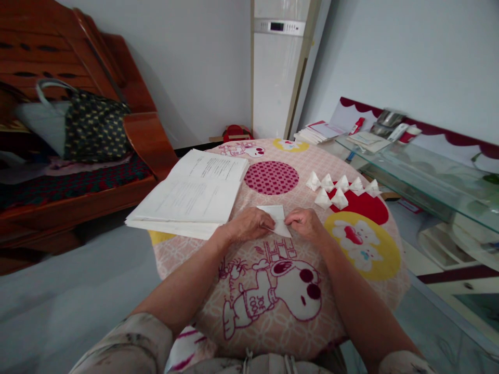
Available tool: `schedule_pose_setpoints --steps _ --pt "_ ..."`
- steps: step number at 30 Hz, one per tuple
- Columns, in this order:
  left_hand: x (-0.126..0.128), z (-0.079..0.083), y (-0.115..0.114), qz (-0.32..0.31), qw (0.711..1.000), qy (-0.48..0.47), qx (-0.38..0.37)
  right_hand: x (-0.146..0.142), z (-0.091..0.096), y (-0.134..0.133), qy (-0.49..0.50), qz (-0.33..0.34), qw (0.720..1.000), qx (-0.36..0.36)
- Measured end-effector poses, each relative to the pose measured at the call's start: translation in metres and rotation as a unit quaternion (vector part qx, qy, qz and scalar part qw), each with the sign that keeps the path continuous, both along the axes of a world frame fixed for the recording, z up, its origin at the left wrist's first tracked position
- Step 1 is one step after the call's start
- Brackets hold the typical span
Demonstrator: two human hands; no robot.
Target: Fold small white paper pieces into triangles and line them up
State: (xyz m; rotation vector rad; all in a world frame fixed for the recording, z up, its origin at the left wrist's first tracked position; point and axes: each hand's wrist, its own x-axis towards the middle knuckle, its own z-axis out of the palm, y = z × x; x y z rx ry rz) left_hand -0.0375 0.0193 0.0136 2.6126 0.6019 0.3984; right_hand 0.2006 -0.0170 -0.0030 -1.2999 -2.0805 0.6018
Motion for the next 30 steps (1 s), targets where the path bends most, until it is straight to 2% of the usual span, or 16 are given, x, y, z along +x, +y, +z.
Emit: schedule_pose_setpoints --steps 3,10,15,20,24,27,30 --pt "-0.002 0.0 0.002 0.001 0.999 -0.007 -0.053 0.003 -0.003 0.002 0.028 0.016 0.999 -0.006" --pt "-0.005 -0.002 0.006 0.139 0.977 -0.032 -0.156 0.009 -0.001 0.002 0.047 0.014 0.995 -0.086" --pt "-0.003 -0.006 0.013 0.227 0.949 -0.062 -0.21 0.006 -0.003 0.003 0.116 -0.007 0.986 -0.121" --pt "0.002 -0.009 0.014 0.312 0.928 -0.045 -0.2 -0.009 -0.012 0.008 0.146 -0.098 0.978 -0.114" --pt "0.008 -0.008 0.01 0.376 0.913 0.003 -0.158 -0.019 -0.017 0.01 0.162 -0.168 0.966 -0.111" --pt "0.013 -0.006 0.007 0.408 0.906 0.041 -0.11 -0.02 -0.018 0.01 0.165 -0.184 0.963 -0.107" --pt "0.016 -0.005 0.006 0.417 0.903 0.07 -0.078 -0.017 -0.018 0.009 0.188 -0.164 0.96 -0.128"
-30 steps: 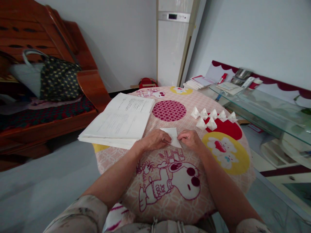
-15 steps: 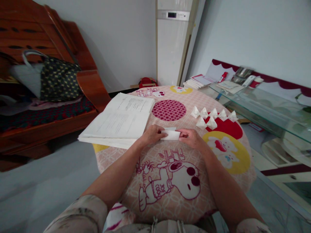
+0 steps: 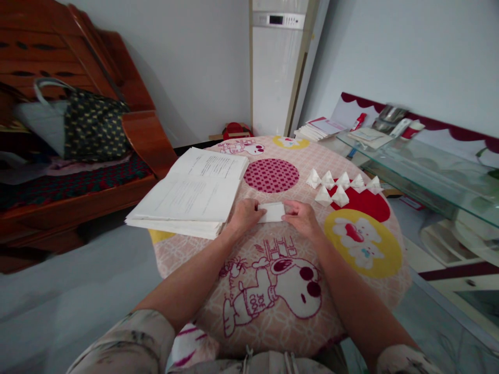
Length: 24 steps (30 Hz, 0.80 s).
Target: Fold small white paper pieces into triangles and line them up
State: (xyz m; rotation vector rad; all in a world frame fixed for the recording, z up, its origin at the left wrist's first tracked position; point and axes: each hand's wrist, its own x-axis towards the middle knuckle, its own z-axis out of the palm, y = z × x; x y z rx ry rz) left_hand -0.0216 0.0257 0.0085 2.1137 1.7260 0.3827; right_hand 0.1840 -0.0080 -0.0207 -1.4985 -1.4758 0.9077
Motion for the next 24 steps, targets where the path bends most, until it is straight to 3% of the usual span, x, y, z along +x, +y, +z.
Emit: schedule_pose_setpoints --steps 6,14,19,24 --pt "0.001 0.002 0.0 -0.006 1.0 0.028 0.002 0.001 0.001 -0.002 0.082 0.03 0.996 -0.024" --pt "0.001 0.005 0.002 -0.011 1.0 0.022 -0.014 -0.007 0.007 0.0 0.059 0.065 0.995 -0.056" --pt "-0.001 0.003 0.003 -0.01 1.0 0.016 -0.015 -0.01 0.011 0.0 0.008 0.046 0.997 -0.062" --pt "-0.001 0.001 0.002 0.005 1.0 0.001 -0.005 -0.015 0.016 -0.003 -0.006 -0.029 0.997 -0.068"
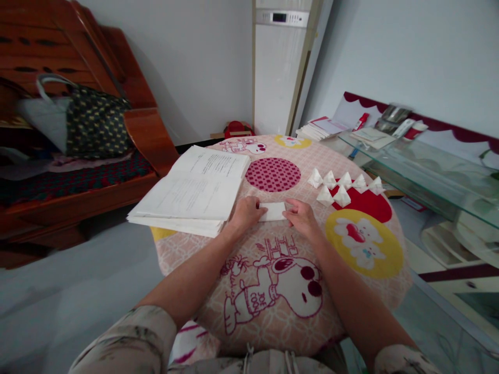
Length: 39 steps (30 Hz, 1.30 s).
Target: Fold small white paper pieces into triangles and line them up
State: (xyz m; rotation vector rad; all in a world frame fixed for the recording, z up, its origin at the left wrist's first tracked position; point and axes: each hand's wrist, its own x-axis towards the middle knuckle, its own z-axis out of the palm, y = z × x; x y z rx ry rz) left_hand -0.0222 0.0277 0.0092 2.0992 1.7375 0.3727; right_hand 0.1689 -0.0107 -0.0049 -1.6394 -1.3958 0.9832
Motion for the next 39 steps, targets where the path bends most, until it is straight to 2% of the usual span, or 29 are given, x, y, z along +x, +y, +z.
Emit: schedule_pose_setpoints --steps 6,12,24,39 --pt "0.001 -0.002 0.0 0.016 1.0 -0.001 0.013 -0.005 -0.003 0.001 -0.029 -0.053 0.998 0.015" --pt "0.001 0.003 0.0 0.005 1.0 0.006 0.003 -0.005 -0.009 0.004 -0.081 -0.048 0.995 0.04" --pt "0.003 0.006 0.004 0.019 0.999 -0.009 -0.03 -0.005 -0.017 0.005 -0.094 -0.051 0.991 0.084" --pt "0.003 -0.002 0.011 0.027 0.999 -0.016 -0.015 -0.005 -0.016 0.006 -0.111 -0.049 0.989 0.087"
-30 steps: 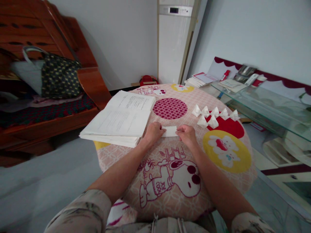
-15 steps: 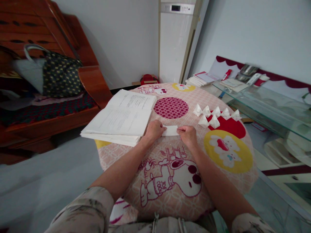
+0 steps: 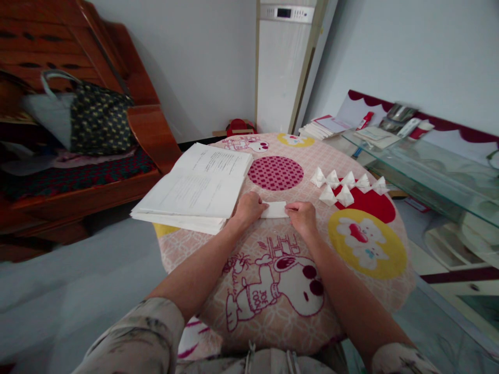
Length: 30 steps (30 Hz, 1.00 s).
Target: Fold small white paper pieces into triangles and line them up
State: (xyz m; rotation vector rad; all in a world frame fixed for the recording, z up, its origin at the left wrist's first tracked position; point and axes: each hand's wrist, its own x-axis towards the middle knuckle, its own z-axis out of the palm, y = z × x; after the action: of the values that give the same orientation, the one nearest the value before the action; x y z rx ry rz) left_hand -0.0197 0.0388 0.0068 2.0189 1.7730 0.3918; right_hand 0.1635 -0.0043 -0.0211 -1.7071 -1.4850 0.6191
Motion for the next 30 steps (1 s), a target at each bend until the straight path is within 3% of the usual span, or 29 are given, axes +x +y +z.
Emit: schedule_pose_setpoints --steps 19,30 --pt "-0.0008 0.0043 -0.002 0.011 0.998 -0.047 -0.033 -0.0006 0.002 0.0008 -0.029 -0.003 0.999 -0.012" --pt "0.0001 0.0056 -0.0014 0.014 0.999 -0.019 -0.044 -0.0021 0.0048 -0.0003 -0.065 -0.009 0.997 -0.026"
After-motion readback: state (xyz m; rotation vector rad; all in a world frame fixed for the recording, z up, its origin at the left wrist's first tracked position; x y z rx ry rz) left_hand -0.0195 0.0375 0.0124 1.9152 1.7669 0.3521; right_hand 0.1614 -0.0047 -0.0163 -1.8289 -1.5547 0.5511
